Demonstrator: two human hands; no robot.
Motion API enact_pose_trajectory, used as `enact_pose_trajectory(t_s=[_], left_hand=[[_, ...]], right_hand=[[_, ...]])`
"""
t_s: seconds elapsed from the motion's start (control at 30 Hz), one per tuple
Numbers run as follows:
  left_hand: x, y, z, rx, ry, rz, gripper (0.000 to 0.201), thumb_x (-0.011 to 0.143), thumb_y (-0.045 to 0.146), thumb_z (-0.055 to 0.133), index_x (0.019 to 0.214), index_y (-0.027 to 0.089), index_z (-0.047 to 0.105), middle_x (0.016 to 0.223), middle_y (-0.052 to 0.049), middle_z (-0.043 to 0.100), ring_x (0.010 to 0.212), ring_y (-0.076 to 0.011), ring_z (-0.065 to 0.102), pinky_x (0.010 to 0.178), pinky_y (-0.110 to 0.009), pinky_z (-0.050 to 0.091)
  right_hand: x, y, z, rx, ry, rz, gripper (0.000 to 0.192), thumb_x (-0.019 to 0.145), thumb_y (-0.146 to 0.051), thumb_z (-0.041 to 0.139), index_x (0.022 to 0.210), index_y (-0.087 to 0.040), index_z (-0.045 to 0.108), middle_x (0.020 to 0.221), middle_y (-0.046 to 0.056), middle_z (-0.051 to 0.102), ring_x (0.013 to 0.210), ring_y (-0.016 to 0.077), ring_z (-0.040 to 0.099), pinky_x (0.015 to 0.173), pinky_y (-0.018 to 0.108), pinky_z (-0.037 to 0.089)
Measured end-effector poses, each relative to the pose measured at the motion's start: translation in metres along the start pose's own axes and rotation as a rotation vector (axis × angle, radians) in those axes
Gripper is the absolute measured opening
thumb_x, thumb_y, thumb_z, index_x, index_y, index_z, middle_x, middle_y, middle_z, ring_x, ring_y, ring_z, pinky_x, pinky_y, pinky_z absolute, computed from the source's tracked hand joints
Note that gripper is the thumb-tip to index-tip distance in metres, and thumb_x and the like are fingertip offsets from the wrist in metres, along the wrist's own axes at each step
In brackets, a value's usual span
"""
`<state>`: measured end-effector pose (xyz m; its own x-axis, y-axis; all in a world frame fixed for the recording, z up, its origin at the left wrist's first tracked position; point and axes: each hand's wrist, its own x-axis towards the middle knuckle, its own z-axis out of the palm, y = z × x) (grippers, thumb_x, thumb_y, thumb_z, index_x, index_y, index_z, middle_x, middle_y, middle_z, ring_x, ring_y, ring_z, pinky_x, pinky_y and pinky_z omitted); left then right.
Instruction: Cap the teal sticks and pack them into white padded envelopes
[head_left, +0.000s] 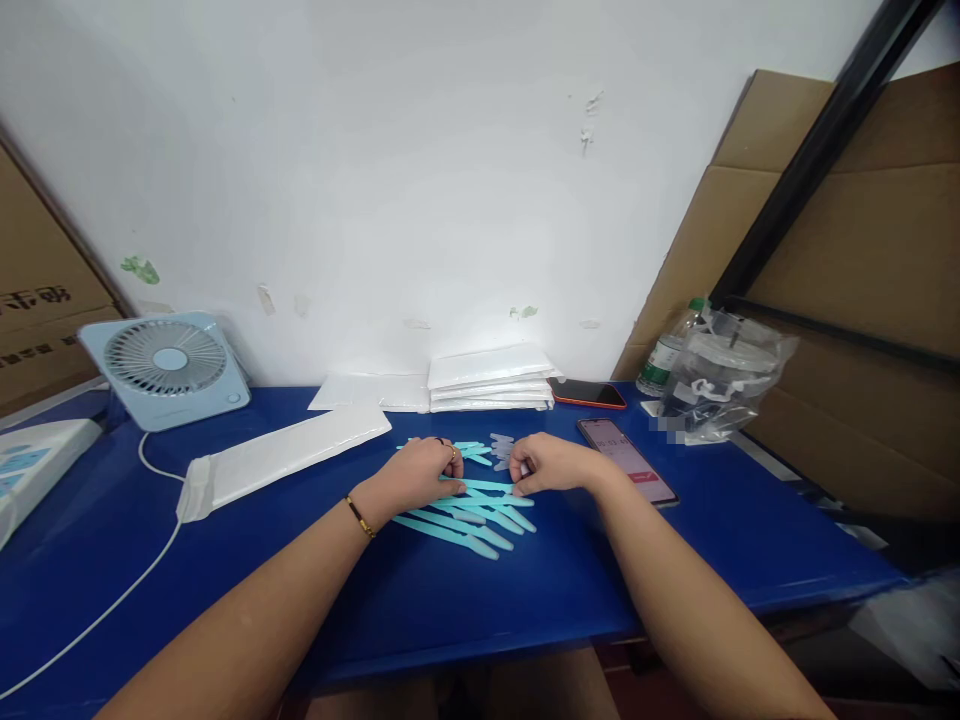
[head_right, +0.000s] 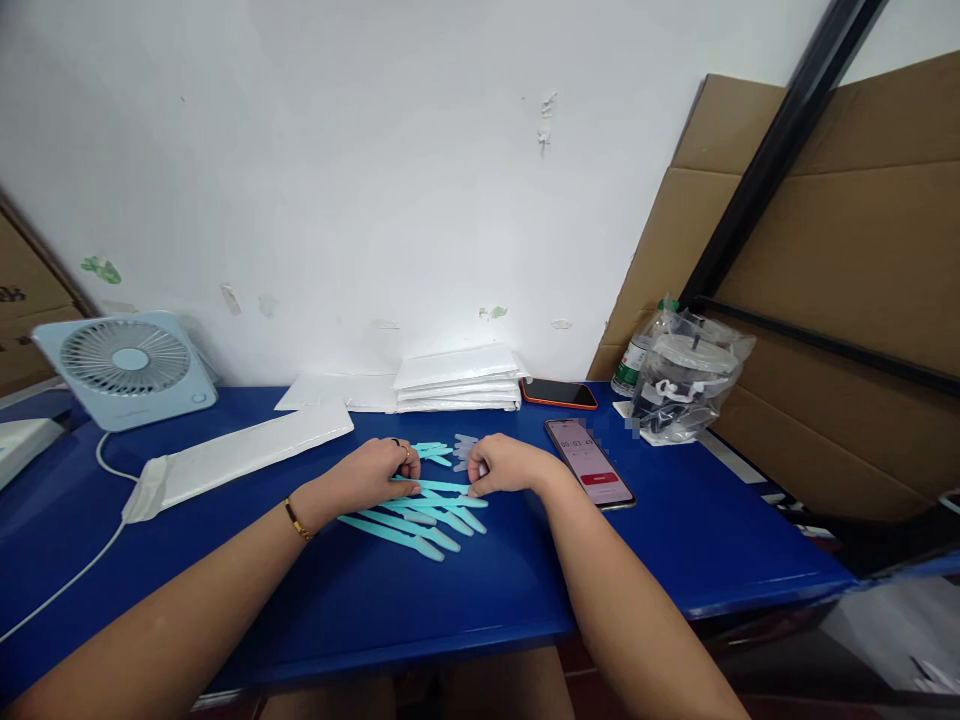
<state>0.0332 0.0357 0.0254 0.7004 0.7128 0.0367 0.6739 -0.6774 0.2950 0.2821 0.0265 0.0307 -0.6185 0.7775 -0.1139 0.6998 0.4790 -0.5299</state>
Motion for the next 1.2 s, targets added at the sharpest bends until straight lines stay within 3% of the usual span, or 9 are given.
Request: enact_pose_trajectory(t_s=[0.1,0.4,0.57,0.7,0.8,0.9,0.97,1.1,1.2], left_hand=[[0.002,-0.004,0.001,-0.047,-0.015,-0.06,0.022,0.074,0.043,0.059,0.077,0.022,0.063,0.077,0.0,0.063,0.069,-0.0154,0.056,0.059,-0.025,0.035],[-0.001,-0.018,-0.018,-0.133,0.056,-0.218,0.027,0.069,0.048,0.06,0.074,0.022,0.066,0.072,0.001,0.064,0.062,-0.014,0.055,0.05,-0.023,0.033],[-0.005,-0.039,-0.022,-0.061,0.111,-0.29,0.021,0.07,0.043,0.059,0.073,0.023,0.066,0.073,0.001,0.066,0.066,-0.0158,0.057,0.053,-0.024,0.035],[-0.006,-0.046,-0.025,0.016,0.181,-0.312,0.026,0.065,0.044,0.064,0.082,0.025,0.066,0.082,0.0,0.066,0.079,-0.0192,0.059,0.06,-0.025,0.038],[-0.007,-0.036,-0.023,0.013,0.195,-0.253,0.029,0.065,0.047,0.065,0.084,0.025,0.067,0.088,-0.001,0.066,0.086,-0.0211,0.058,0.064,-0.026,0.04],[-0.006,-0.02,-0.016,-0.048,0.118,-0.121,0.028,0.07,0.05,0.061,0.082,0.026,0.069,0.088,-0.001,0.065,0.087,-0.0204,0.057,0.068,-0.026,0.041],[-0.004,-0.012,-0.01,-0.058,0.07,-0.044,0.027,0.072,0.049,0.061,0.086,0.028,0.07,0.088,0.0,0.066,0.088,-0.0201,0.056,0.069,-0.026,0.04],[-0.001,-0.008,-0.003,-0.065,0.01,-0.047,0.02,0.076,0.041,0.058,0.079,0.025,0.07,0.077,0.0,0.067,0.079,-0.0179,0.058,0.064,-0.025,0.038],[-0.001,-0.014,-0.008,-0.039,0.073,-0.104,0.019,0.077,0.036,0.055,0.072,0.024,0.068,0.076,-0.001,0.067,0.077,-0.018,0.057,0.062,-0.026,0.037]], right_hand=[[0.002,0.0,0.001,0.004,0.019,0.009,0.016,0.067,-0.033,0.068,0.07,-0.017,0.066,0.065,0.001,0.061,0.056,0.0116,0.05,0.05,0.021,0.033],[0.008,-0.001,0.002,0.097,0.263,0.043,0.021,0.071,-0.037,0.066,0.075,-0.016,0.064,0.067,0.0,0.059,0.058,0.0102,0.049,0.051,0.02,0.033],[0.011,0.011,0.001,0.099,0.308,0.117,0.018,0.072,-0.033,0.064,0.075,-0.015,0.064,0.063,0.0,0.06,0.055,0.0108,0.051,0.051,0.021,0.035],[0.007,0.008,-0.003,0.108,0.358,0.144,0.025,0.069,-0.037,0.067,0.081,-0.015,0.065,0.065,0.001,0.062,0.057,0.012,0.054,0.053,0.022,0.037],[0.001,-0.001,-0.004,0.08,0.278,0.063,0.025,0.068,-0.04,0.067,0.076,-0.016,0.067,0.071,0.002,0.063,0.06,0.0118,0.053,0.052,0.022,0.036],[-0.001,-0.008,0.0,0.037,0.079,0.002,0.021,0.064,-0.038,0.071,0.069,-0.018,0.068,0.071,0.001,0.064,0.06,0.012,0.052,0.051,0.022,0.035],[0.001,-0.01,0.004,-0.007,0.029,-0.006,0.017,0.064,-0.033,0.072,0.068,-0.018,0.067,0.069,0.001,0.063,0.059,0.0119,0.051,0.051,0.022,0.035],[0.005,-0.011,0.008,-0.029,0.082,-0.003,0.011,0.07,-0.028,0.067,0.073,-0.018,0.066,0.069,0.0,0.062,0.059,0.0117,0.052,0.051,0.021,0.035],[0.004,-0.006,0.004,-0.026,0.168,0.037,0.008,0.072,-0.024,0.063,0.076,-0.017,0.065,0.07,0.001,0.064,0.06,0.0118,0.054,0.052,0.021,0.036]])
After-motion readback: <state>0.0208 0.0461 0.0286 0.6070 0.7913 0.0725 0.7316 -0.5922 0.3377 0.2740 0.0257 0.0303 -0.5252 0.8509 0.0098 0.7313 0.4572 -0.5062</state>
